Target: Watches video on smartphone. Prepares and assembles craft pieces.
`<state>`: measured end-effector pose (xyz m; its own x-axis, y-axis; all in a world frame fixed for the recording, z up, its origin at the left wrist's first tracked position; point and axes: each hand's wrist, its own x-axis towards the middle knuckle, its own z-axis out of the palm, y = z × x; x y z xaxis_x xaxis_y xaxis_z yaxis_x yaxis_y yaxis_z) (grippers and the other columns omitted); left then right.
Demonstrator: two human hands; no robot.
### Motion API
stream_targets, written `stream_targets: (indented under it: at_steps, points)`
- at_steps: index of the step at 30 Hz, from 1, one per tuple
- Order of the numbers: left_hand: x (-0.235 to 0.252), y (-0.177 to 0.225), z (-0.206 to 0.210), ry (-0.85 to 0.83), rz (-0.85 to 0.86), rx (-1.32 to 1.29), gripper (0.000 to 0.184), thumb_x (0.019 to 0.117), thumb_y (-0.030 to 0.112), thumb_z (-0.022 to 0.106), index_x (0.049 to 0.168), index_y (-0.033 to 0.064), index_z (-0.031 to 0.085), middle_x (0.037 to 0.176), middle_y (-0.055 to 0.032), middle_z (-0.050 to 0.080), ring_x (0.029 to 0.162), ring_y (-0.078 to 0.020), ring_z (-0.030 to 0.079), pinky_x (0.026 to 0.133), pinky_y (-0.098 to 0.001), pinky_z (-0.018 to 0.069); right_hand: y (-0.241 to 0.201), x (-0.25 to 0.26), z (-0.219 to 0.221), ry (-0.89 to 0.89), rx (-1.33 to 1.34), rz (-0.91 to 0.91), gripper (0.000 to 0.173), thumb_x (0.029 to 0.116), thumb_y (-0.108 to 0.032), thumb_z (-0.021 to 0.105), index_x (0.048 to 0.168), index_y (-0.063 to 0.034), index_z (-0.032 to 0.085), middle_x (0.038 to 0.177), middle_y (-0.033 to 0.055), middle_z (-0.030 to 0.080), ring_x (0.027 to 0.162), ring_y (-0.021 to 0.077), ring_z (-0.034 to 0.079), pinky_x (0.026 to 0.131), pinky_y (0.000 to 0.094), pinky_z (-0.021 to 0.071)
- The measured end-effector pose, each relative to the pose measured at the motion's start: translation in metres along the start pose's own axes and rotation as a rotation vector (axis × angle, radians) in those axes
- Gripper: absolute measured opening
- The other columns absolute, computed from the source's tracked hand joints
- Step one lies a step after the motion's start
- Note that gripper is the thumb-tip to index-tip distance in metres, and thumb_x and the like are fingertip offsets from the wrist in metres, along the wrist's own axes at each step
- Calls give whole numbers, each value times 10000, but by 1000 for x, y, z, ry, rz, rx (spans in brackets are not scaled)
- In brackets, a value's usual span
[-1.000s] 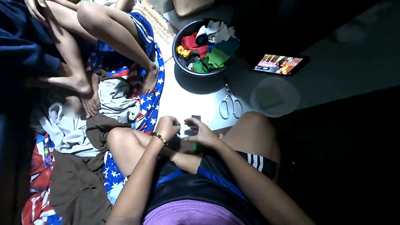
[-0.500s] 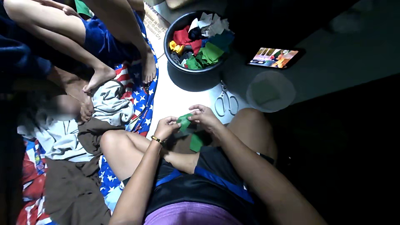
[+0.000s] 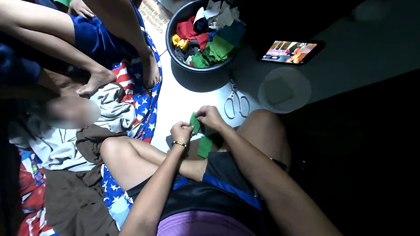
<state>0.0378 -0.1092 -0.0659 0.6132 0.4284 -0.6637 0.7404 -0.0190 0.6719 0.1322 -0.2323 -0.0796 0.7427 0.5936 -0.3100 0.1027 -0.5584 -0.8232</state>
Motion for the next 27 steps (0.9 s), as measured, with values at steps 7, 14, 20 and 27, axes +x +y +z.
stream_targets:
  at_steps: [7, 14, 20, 27]
  points:
    - [1, -4, 4, 24, 39, 78, 222, 923, 54, 760, 1096, -55, 673, 849, -141, 710, 707, -203, 711, 735, -367, 619, 6, 2, 3, 24, -53, -29, 170, 913, 79, 639, 1035, 40, 752, 1090, 212, 719, 1054, 341, 685, 970, 516, 521]
    - [3, -7, 3, 39, 65, 158, 224, 918, 98, 779, 1071, -35, 684, 841, -127, 709, 696, -187, 703, 730, -364, 614, 8, 4, 4, 28, -57, -36, 162, 913, 60, 656, 1042, 37, 750, 1092, 213, 724, 1062, 353, 688, 976, 537, 519]
    - [-1, -4, -19, 122, 21, 116, 194, 958, 80, 713, 1108, -39, 677, 840, -126, 704, 685, -191, 698, 720, -377, 614, 10, 4, 5, 41, -65, -59, 151, 909, 59, 660, 1026, 42, 753, 1082, 214, 724, 1049, 351, 690, 965, 536, 521]
    - [-1, -16, -26, 192, 166, 238, 171, 953, 64, 690, 1101, -20, 704, 976, -157, 716, 862, -252, 685, 833, -442, 557, 10, 5, 6, 46, -73, -38, 148, 913, 54, 663, 1030, 37, 752, 1091, 210, 721, 1056, 345, 688, 967, 529, 523]
